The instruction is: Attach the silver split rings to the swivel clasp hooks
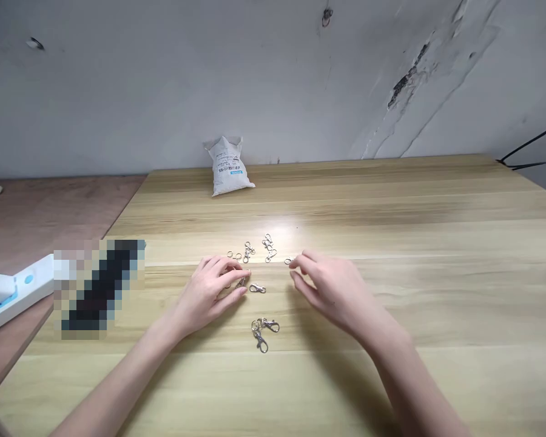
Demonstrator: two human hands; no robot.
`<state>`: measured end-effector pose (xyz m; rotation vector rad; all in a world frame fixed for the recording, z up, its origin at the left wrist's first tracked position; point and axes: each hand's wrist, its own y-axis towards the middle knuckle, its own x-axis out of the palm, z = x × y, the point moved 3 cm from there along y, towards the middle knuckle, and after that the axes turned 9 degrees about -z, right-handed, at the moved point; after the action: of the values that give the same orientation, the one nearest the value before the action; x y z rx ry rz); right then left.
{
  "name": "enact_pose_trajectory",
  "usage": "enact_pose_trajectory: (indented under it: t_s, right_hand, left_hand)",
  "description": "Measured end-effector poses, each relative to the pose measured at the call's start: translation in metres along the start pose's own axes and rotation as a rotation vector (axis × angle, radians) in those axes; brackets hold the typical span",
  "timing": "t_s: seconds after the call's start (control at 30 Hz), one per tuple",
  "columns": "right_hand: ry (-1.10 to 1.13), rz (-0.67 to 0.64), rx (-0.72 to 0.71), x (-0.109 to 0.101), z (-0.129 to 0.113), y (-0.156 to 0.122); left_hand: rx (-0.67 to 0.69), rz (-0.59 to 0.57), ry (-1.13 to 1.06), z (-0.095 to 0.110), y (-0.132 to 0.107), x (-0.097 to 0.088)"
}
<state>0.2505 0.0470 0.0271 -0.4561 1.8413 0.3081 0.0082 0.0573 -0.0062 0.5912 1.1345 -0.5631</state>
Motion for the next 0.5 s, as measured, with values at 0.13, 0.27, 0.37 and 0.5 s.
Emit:
enact_pose_trajectory:
  t_s: [0.13, 0.27, 0.37, 0.5]
  right_hand:
    - [0.008, -0.049, -0.028, 0.002, 0.001, -0.011]
    - [-0.070, 0.002, 0.054, 0.005, 0.022, -0.022]
    - [-0.084, -0.027, 0.013, 0.011, 0.025, -0.025]
    - [-0.014, -0.076, -0.021, 0.018, 0.012, -0.019]
  left_hand:
    - [-0.053, 0.021, 0.050, -0.001, 0.001, 0.001]
    - [-0.015, 0.056, 0.086, -0.002, 0.001, 0.002]
    - [-0.006, 0.095, 0.097, -0.003, 0.001, 0.005]
    - [-0.054, 0.093, 0.038, -0.004, 0.001, 0.007]
